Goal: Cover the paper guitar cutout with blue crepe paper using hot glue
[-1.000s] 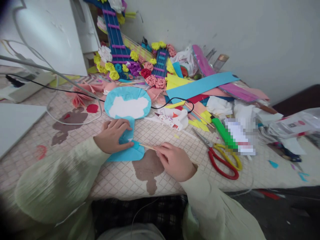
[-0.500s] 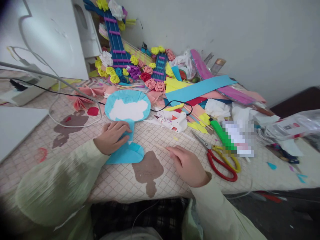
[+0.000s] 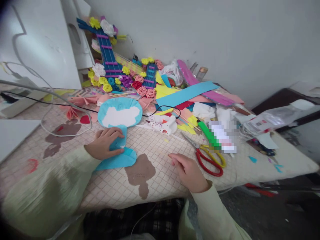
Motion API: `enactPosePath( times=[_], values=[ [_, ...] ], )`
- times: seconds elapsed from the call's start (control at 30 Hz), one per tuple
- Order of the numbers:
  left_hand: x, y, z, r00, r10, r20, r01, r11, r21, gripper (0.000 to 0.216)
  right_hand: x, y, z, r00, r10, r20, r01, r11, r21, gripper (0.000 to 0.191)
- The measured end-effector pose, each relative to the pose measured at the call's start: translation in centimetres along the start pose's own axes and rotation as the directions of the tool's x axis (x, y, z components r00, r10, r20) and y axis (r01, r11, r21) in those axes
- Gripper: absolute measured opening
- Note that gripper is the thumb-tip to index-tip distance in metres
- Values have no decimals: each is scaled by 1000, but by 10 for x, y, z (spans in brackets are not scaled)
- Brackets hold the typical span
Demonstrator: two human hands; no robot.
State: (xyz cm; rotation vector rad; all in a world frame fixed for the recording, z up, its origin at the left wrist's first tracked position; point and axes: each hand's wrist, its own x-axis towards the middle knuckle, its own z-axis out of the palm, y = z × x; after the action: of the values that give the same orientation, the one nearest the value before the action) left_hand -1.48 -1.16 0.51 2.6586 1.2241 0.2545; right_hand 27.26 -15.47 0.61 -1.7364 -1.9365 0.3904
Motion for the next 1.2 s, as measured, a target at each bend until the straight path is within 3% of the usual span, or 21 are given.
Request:
enactPosePath(
  times=[0.17,0.27,0.37,0.43,0.53,0.77,0.9,1.2],
  values=[
    [2,-5,-4,1000,4,-9,-4,999,-39,33,-4,-10,-2,1000,17,-12,-15,994,109,27],
    [1,3,-12,990,27,-139,-33,998,-44,24,-7,-19,-1,1000,0,3,-1,986,168,27],
    [-8,27,-21,948,186,-257,-220,969,-109,20,-9,-33,-1,999,-43,26,36,974,222,26],
    [-16,48,-26,897,332,-292,-389,907,-163,19,-10,-42,-1,996,-70,48,55,967,251,25],
    [-26,73,-32,823,448,-350,-511,853,-111,13,-11,-52,-2,993,-87,77,62,958,280,25],
    [-34,84,-35,743,571,-348,-522,821,234,13,-16,-63,-3,992,-85,92,54,953,297,26],
    [-37,88,-33,701,630,-334,-548,776,313,20,-18,-65,-2,989,-70,128,29,954,299,25],
    [-32,103,-26,741,624,-248,-518,766,380,28,-30,-69,-8,993,-24,113,-4,969,246,23]
  ],
)
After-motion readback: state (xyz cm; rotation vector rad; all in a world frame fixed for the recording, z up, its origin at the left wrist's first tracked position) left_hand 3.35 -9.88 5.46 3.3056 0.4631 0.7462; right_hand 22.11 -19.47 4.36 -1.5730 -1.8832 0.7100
